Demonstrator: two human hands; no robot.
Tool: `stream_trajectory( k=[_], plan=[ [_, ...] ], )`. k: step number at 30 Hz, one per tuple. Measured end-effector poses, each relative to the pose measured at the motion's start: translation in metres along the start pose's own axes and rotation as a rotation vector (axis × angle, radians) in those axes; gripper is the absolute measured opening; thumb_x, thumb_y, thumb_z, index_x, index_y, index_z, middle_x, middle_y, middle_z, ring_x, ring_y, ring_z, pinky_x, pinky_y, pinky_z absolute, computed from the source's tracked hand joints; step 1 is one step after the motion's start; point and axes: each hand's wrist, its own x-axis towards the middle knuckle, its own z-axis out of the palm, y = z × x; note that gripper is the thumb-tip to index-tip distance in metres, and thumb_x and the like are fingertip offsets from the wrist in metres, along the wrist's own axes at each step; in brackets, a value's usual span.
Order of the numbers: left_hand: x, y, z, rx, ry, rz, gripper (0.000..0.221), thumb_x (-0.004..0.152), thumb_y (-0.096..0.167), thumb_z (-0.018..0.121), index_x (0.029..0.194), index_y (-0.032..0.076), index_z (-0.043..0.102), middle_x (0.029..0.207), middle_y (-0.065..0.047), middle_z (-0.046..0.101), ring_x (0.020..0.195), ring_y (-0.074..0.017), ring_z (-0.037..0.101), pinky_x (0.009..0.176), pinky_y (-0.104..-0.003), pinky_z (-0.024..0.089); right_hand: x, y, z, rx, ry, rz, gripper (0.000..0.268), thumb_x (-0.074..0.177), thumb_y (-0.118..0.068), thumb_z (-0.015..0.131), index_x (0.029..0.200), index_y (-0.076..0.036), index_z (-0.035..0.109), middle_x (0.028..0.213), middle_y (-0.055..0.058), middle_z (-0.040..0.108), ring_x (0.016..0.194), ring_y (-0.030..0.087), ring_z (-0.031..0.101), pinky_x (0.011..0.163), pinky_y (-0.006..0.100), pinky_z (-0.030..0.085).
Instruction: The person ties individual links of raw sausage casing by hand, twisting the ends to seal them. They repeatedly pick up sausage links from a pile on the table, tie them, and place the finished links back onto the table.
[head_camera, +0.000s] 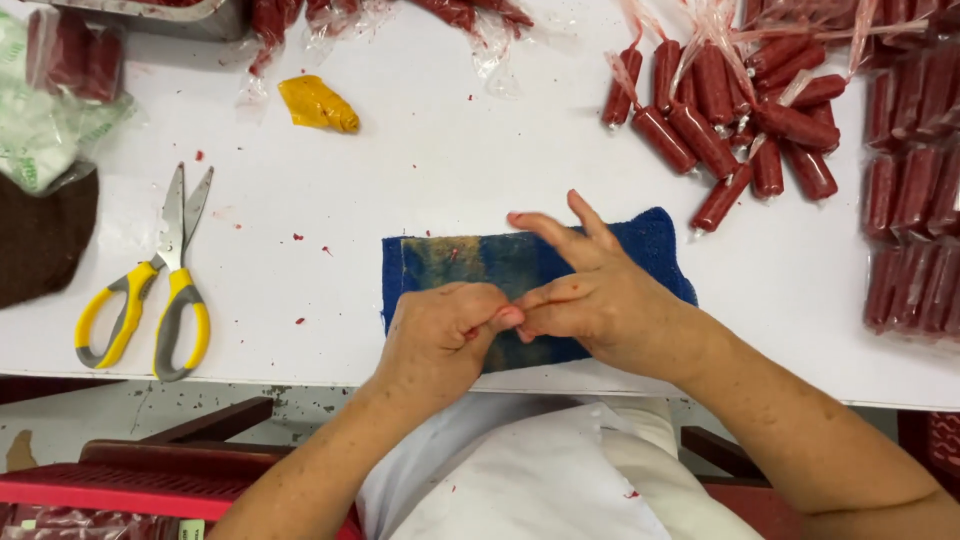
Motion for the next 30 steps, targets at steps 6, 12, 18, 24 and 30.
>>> stream_trajectory(
  k=[6, 12, 18, 24, 30],
  plan=[
    [0.024, 0.012, -0.010, 0.147, -0.335, 0.196, 0.049, 0.075, 0.041, 0.080, 0.100, 0.009, 0.052, 0.083, -0.012, 0.059, 0.075, -0.0371, 0.067, 0.064, -0.048, 0.055, -0.001, 0.008, -0.006, 0.351, -0.056, 0.084, 0.017, 0.093, -0.019, 0.065, 0.082, -0.017, 0.078, 0.092, -0.005, 0.078, 0.130, 0.038, 0.054, 0.122, 0.057, 0.012],
    [-0.006, -0.037, 0.019, 0.304, -0.101, 0.383, 0.027, 0.089, 0.018, 0.076, 0.077, 0.008, 0.053, 0.076, -0.008, 0.048, 0.064, -0.0346, 0.058, 0.056, -0.041, 0.051, -0.014, 0.000, 0.018, 0.524, 0.007, 0.201, 0.014, 0.094, -0.015, 0.067, 0.098, -0.012, 0.080, 0.105, 0.004, 0.078, 0.133, 0.038, 0.054, 0.120, 0.055, 0.027],
    [-0.037, -0.058, 0.041, -0.208, 0.223, 0.012, 0.086, 0.070, 0.012, 0.092, 0.135, -0.003, 0.039, 0.104, -0.008, 0.057, 0.061, -0.0077, 0.057, 0.057, -0.018, 0.048, -0.024, -0.016, 0.073, 0.626, 0.573, 0.559, 0.010, 0.078, 0.004, 0.082, 0.086, 0.000, 0.078, 0.091, 0.016, 0.079, 0.097, 0.034, 0.077, 0.090, 0.045, 0.061],
    [0.005, -0.040, 0.035, -0.059, 0.348, 0.210, 0.011, 0.089, 0.016, 0.075, 0.089, 0.007, 0.080, 0.094, -0.006, 0.052, 0.084, -0.0153, 0.058, 0.083, -0.027, 0.053, -0.042, 0.000, 0.089, 0.728, 0.645, 0.606, 0.038, 0.079, 0.004, 0.082, 0.103, 0.001, 0.054, 0.087, 0.017, 0.079, 0.080, 0.020, 0.076, 0.080, 0.034, 0.063],
    [0.066, -0.002, -0.014, 0.353, -0.231, 0.634, 0.027, 0.099, -0.002, 0.048, 0.110, 0.011, 0.069, 0.078, -0.005, 0.054, 0.062, -0.0235, 0.058, 0.050, -0.036, 0.042, -0.032, 0.018, 0.065, 0.230, 0.279, 0.232, 0.047, 0.104, -0.047, 0.044, 0.112, -0.008, 0.070, 0.111, 0.013, 0.072, 0.096, 0.029, 0.072, 0.084, 0.037, 0.057]
  ],
)
